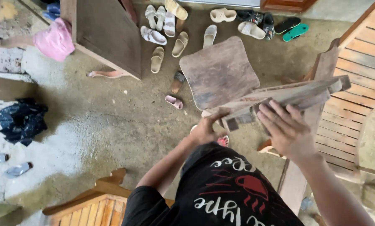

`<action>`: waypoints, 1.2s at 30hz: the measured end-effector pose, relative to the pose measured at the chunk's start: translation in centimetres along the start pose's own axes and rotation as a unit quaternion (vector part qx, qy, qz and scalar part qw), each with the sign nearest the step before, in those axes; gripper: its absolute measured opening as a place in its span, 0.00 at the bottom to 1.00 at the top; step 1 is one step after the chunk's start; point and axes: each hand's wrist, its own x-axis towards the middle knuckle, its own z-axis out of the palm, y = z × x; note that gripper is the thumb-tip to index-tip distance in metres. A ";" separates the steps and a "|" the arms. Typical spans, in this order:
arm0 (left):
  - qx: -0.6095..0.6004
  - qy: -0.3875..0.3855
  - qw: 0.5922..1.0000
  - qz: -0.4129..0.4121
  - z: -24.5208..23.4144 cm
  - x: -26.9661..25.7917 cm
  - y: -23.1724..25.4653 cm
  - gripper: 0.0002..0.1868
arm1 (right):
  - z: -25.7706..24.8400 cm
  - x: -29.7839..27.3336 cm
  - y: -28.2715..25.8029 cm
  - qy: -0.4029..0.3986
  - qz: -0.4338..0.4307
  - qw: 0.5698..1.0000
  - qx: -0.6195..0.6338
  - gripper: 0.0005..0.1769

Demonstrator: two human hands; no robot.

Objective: Manually sanding a wooden chair to prepare the surface using sandpaper

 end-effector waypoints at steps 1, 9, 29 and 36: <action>-0.021 -0.036 0.998 0.055 -1.0 0.3 1.4 0.38 | 0.3 0.0 0.2 0.010 -0.057 0.998 0.009 0.22; -0.138 -0.064 0.982 0.108 -5.5 1.5 6.9 0.31 | 0.0 2.9 -5.2 -0.136 -0.039 0.989 -0.050 0.18; -0.320 -0.155 0.934 0.022 -0.6 3.1 -6.3 0.23 | -0.1 2.3 9.9 -0.039 0.415 0.879 0.232 0.40; -0.222 -0.117 0.967 0.047 -1.1 2.1 -2.6 0.23 | -1.4 -0.7 12.6 -0.148 0.344 0.891 0.258 0.34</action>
